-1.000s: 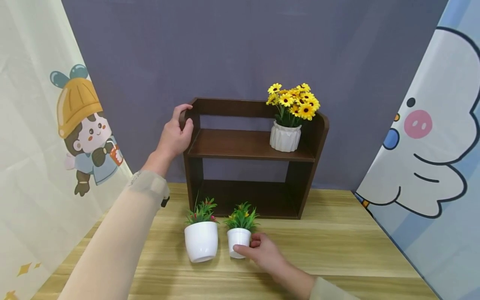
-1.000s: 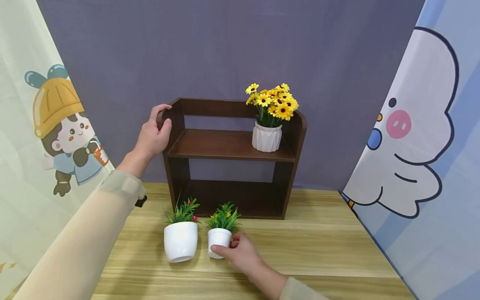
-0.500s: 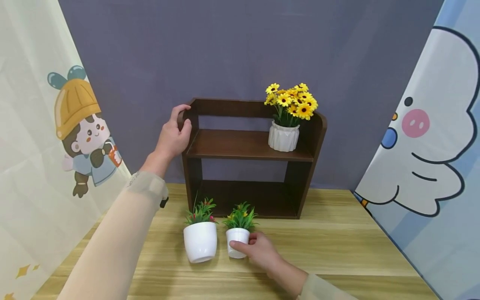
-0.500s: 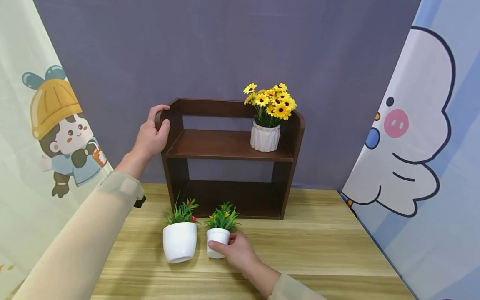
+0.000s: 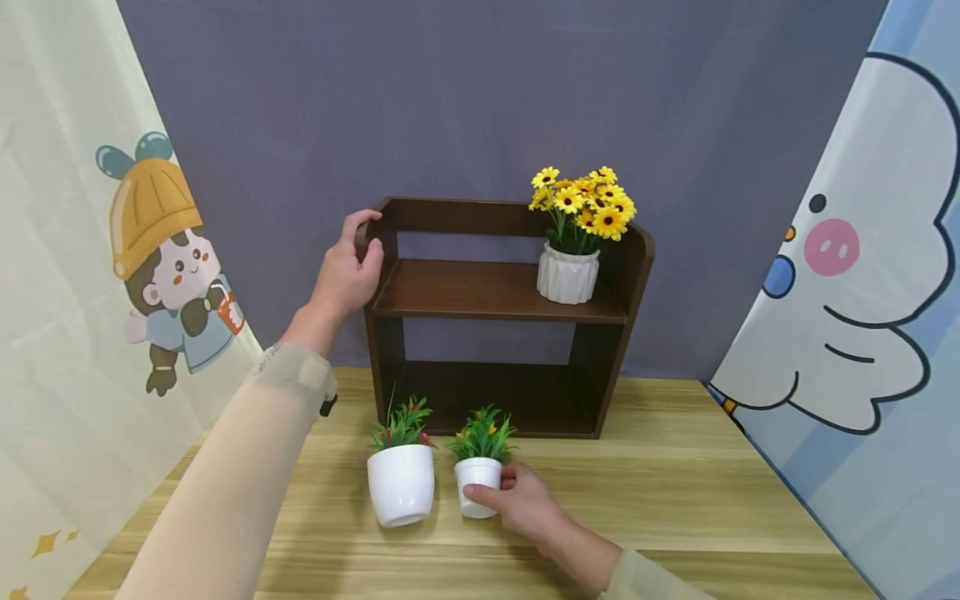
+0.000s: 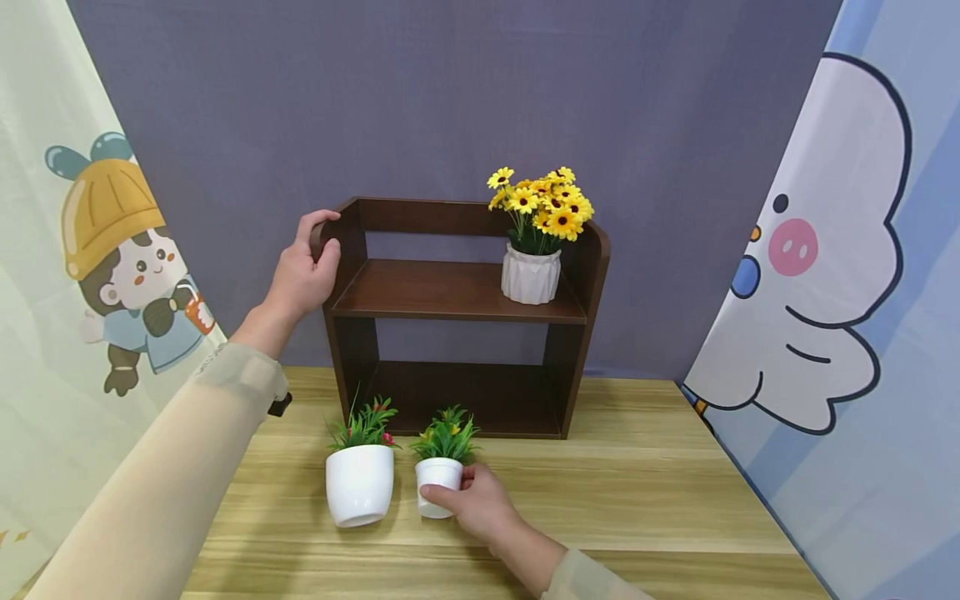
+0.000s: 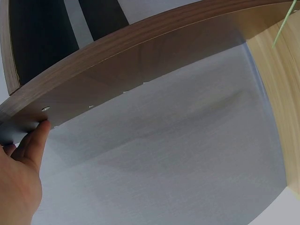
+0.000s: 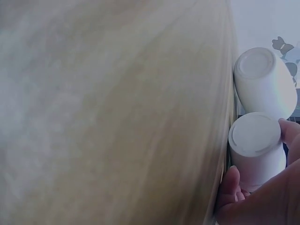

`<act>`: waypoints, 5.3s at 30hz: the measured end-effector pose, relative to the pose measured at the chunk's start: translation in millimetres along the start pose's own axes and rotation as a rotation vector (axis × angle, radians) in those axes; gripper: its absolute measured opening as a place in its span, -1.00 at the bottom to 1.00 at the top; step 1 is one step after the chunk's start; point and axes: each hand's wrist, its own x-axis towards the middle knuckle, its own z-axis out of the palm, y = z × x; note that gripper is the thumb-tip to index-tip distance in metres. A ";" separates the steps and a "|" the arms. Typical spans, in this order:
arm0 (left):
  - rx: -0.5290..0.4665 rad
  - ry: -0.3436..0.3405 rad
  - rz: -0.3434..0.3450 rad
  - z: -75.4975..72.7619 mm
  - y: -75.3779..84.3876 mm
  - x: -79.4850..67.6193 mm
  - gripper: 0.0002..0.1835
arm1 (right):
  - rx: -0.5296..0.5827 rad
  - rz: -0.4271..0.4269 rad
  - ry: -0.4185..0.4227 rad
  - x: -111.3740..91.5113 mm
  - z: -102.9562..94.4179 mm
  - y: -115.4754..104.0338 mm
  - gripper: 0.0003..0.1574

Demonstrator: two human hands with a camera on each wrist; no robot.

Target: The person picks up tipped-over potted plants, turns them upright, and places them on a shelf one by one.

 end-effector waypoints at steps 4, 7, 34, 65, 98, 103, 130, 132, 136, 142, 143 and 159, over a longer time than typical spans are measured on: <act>0.001 0.005 -0.001 -0.3 -0.1 0.3 -0.48 | 0.009 0.004 -0.024 0.5 -3.2 0.1 -0.05; -0.003 0.006 -0.005 -0.3 -0.2 0.3 -0.49 | 0.008 0.007 -0.034 0.7 -5.0 0.2 -0.03; 0.000 0.000 -0.002 0.3 -0.3 0.4 -0.49 | 0.056 -0.050 -0.041 -0.8 -15.4 0.3 -0.03; -0.005 0.000 0.002 -0.5 0.3 -0.3 -0.49 | 0.110 -0.077 -0.049 4.2 -26.2 9.3 0.00; -0.005 0.002 0.005 0.9 0.7 1.1 -0.48 | 0.116 -0.086 -0.028 18.0 -32.5 11.7 -0.10; -0.003 0.005 0.003 0.5 0.4 0.7 -0.48 | 0.108 -0.083 -0.040 19.4 -34.5 11.6 -0.09; 0.002 -0.006 -0.004 -0.5 0.1 -0.9 -0.48 | 0.104 -0.109 -0.142 33.1 -38.2 13.8 0.04; 0.003 -0.008 -0.004 -0.6 -0.1 -0.8 -0.48 | 0.103 -0.109 -0.149 33.9 -38.0 14.4 0.03; 0.003 -0.010 -0.001 -0.7 0.1 -0.4 -0.48 | 0.092 -0.105 -0.158 34.5 -37.7 14.4 0.02; 0.002 -0.006 0.002 -0.5 0.1 -0.5 -0.48 | 0.086 -0.096 -0.166 35.6 -37.1 14.3 0.00; 0.002 -0.005 0.002 -0.5 -0.3 -0.6 -0.48 | 0.088 -0.095 -0.168 35.8 -37.0 14.3 0.00; 0.000 -0.008 -0.001 -1.2 1.6 -1.4 -0.48 | 0.053 -0.101 -0.127 35.1 -33.3 13.4 0.07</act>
